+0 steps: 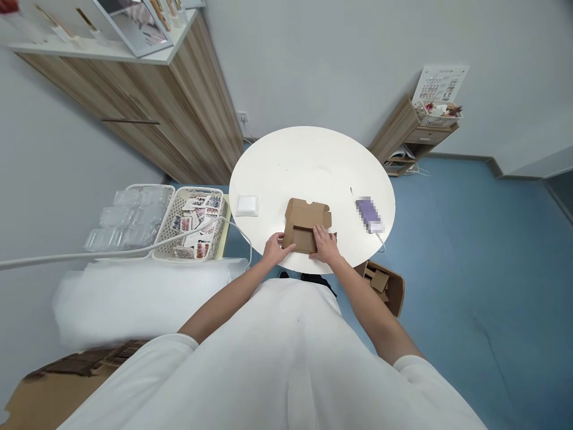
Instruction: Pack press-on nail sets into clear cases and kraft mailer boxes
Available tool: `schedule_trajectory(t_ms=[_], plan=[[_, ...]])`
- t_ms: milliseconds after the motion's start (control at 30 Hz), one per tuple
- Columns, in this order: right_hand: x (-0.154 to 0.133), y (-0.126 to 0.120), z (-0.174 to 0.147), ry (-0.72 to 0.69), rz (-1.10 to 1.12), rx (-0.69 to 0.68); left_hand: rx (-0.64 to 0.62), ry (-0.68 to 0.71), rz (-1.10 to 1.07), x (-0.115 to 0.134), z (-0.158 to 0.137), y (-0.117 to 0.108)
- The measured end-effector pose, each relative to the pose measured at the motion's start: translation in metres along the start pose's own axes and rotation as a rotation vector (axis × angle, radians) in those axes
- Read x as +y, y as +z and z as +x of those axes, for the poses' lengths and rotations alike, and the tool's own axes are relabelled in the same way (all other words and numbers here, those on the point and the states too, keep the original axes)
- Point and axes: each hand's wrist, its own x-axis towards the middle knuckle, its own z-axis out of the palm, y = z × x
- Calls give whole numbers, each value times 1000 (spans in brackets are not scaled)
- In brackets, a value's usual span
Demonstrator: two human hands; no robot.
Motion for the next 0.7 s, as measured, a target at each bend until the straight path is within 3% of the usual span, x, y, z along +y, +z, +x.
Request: schedule_trajectory(t_ms=[700], plan=[[-6, -1, -6, -78, -16, -58, -43, -129, 268, -3, 15, 0]])
